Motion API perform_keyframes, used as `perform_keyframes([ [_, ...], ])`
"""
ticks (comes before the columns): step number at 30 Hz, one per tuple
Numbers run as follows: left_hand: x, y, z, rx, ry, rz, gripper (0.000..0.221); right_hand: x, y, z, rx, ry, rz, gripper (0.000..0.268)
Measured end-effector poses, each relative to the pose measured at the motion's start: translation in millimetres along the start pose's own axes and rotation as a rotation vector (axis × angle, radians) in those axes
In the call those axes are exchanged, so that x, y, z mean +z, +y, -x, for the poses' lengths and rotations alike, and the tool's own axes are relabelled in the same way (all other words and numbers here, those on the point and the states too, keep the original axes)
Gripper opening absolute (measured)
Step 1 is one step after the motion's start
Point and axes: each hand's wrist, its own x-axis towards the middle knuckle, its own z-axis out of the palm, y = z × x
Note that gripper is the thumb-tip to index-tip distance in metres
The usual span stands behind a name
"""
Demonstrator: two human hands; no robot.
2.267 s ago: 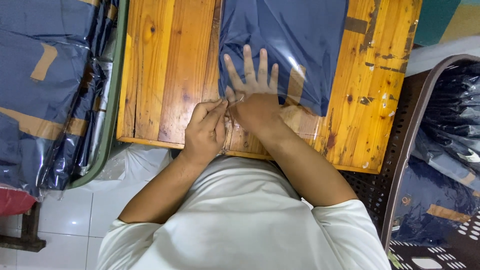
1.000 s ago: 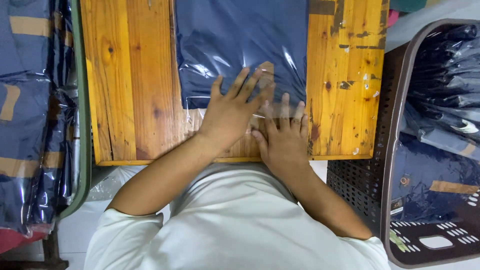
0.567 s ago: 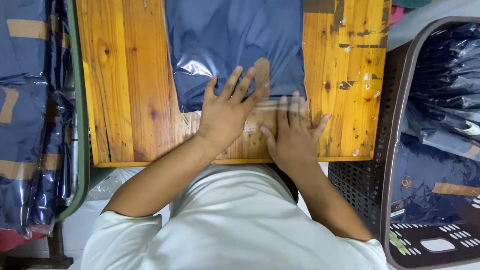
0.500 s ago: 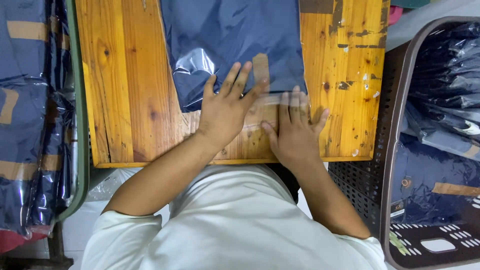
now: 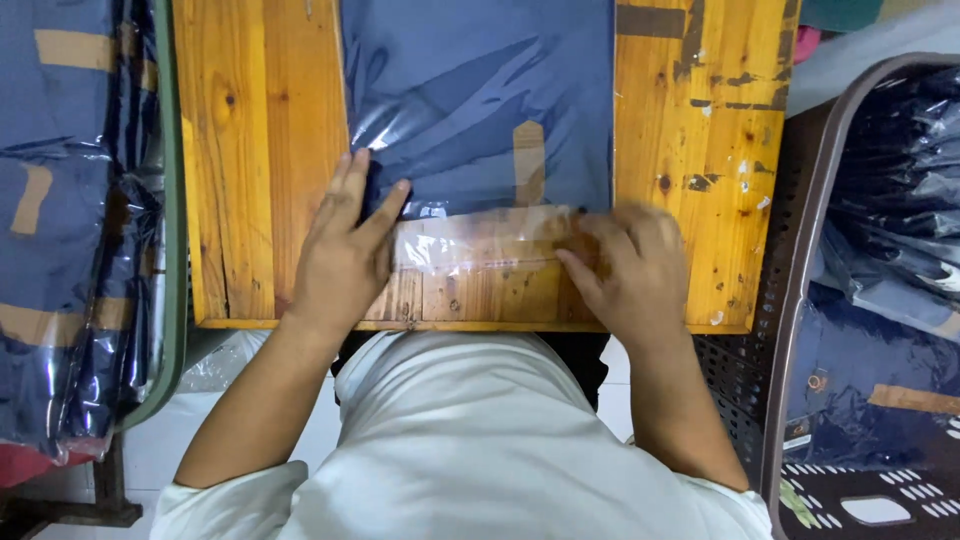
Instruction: Placing a folded blue shirt into a plastic bag and sealing the adhesive flap
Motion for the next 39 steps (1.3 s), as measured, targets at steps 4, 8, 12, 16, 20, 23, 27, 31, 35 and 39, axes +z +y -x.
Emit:
perform_keyframes([
  [4, -4, -13, 4, 0.116, -0.054, 0.044, 0.051, 6, -6, -25, -0.152, -0.203, -0.046, 0.071],
  [8, -3, -17, 6, 0.149, -0.088, 0.011, 0.053, 21, -1, -33, -0.199, -0.345, -0.023, 0.066],
  [12, -7, -17, 5, 0.168, -0.100, -0.024, 0.055, 32, 11, -34, -0.177, -0.379, 0.064, 0.064],
  [16, -15, -20, 5, 0.134, -0.211, -0.060, 0.053, 38, 24, -24, -0.231, -0.317, 0.117, 0.058],
  [20, -41, -17, -10, 0.097, -0.326, -0.006, 0.051, 37, 25, -24, -0.209, -0.329, 0.107, 0.061],
  [23, -51, -9, -30, 0.089, -0.294, -0.022, 0.052, 14, 7, -40, -0.037, -0.284, 0.033, 0.057],
  [27, -38, 4, -53, 0.073, -0.144, -0.043, 0.049, 14, 19, -31, 0.032, -0.352, -0.021, 0.059],
  [31, -23, 8, -66, 0.069, -0.492, -0.063, 0.069, 15, 28, -25, 0.013, -0.415, 0.017, 0.074],
  [35, -15, -7, -58, 0.084, -0.584, -0.135, 0.073, 13, 22, -26, -0.040, -0.436, 0.080, 0.078],
  [39, -40, 1, -83, 0.053, -0.669, -0.053, 0.078, -43, -9, -71, 0.089, -0.827, 0.012, 0.088],
])
